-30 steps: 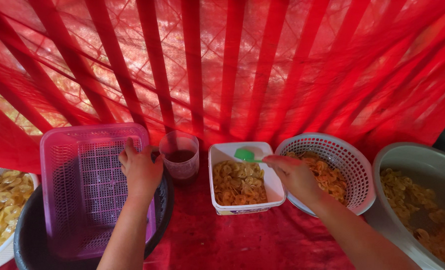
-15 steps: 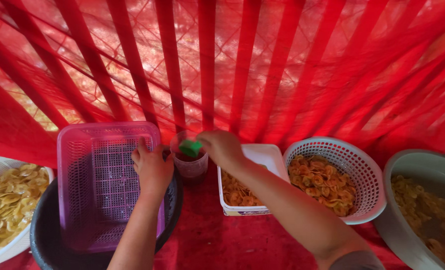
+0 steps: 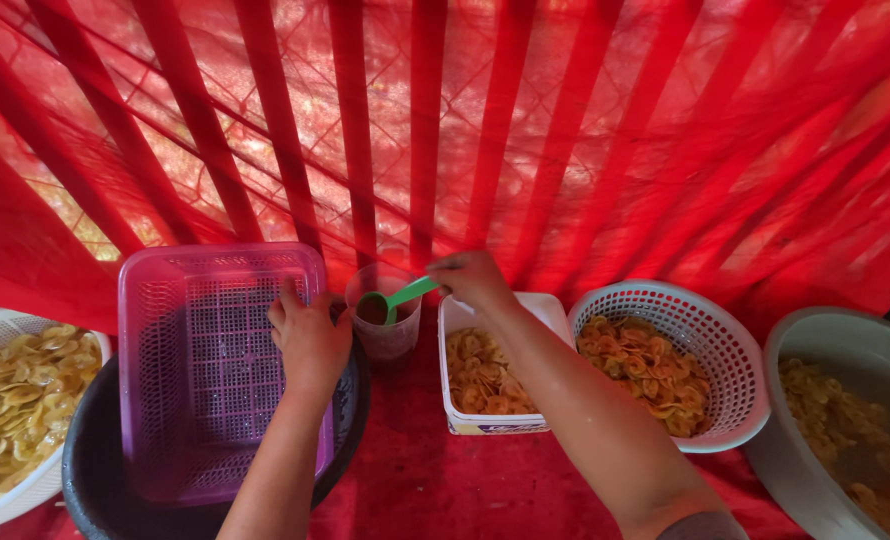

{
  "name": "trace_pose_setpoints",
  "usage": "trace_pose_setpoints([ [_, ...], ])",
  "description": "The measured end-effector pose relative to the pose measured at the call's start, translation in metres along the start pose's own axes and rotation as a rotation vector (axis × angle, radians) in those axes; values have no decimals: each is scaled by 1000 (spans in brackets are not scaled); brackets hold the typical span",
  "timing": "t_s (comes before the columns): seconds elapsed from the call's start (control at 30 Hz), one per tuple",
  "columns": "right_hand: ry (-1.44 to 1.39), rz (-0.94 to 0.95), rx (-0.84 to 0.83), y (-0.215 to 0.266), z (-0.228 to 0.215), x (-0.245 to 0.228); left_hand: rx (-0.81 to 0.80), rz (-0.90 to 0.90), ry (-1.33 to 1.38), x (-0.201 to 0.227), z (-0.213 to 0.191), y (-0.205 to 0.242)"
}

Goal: The person sorts fried snacks from a basin and a basket into smaller containers by hand, then uses a spoon to add liquid from a cup to one of the containers.

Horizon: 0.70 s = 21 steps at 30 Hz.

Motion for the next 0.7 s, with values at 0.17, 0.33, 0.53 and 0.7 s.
trace_pose_setpoints([
  [0.17,-418,264,-44,4,-39,34,15,20,-35,1,0,0],
  [0.33,-556,290,-42,16,-75,45,7,33,-23,10,-5,4],
  [0.53,-396,180,87,68,-150,31,-24,60,-10,31,-17,6],
  [0.7,258,-101,242,139,-152,13,0,113,-24,56,-25,7],
])
Point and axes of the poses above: each hand's wrist, its own y-axis away from the middle knuckle, its own z-axis out of the palm, x = y × z, the point moved 8 cm from there along -y, towards the middle knuckle, and after that the axes turned 9 degrees about z, right-handed, at the moved point
